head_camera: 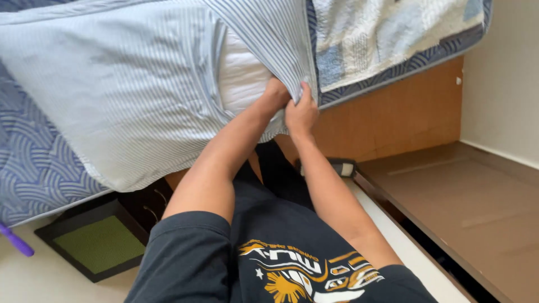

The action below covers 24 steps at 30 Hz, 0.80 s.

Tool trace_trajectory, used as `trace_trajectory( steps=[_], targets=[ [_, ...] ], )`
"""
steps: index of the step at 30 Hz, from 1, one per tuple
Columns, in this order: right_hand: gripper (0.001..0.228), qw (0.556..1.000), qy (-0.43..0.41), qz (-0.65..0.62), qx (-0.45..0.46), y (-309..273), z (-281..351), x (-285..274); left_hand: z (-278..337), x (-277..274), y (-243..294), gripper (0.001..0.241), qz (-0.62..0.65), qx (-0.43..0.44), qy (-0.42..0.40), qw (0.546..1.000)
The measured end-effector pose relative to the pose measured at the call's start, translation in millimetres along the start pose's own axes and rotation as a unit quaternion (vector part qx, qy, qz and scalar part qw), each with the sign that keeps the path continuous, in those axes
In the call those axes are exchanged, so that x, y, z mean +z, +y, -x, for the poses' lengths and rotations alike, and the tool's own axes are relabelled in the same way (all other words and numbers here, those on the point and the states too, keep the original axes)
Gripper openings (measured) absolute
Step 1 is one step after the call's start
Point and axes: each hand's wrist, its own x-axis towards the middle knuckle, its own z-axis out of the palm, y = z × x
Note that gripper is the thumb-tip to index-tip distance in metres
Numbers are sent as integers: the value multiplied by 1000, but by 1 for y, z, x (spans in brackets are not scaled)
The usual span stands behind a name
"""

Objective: The person removes a pillowcase from a pillow on a bed, then uses a rainbow-colored feather duster to clean the pillow. They place the pillow in a wooden cabinet and later retrieve it to dust it again before putting the pillowcase back on.

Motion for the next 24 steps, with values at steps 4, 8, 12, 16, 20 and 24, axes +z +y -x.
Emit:
trace_trajectory(
  steps=[4,8,12,16,20,24],
  targets=[
    [45,996,-67,34,38,-22,-6,-30,8,3,7,47,-76,-19,71,994],
    [33,992,-108,23,54,-34,-5,-41,53,-155,18,30,41,-6,42,998],
    [30,993,-116,17,24,-84,-2,-52,111,-295,42,29,26,-1,-9,1000],
    [28,989,-122,-46,-65,-150,-3,-92,145,-363,29,38,-9,-35,3,999],
    [36,971,-87,-2,-221,-183,9,-137,158,-403,11,41,10,-34,117,992],
    [51,975,-96,36,-198,-203,29,-158,174,-424,21,45,-11,-67,148,987]
  ],
)
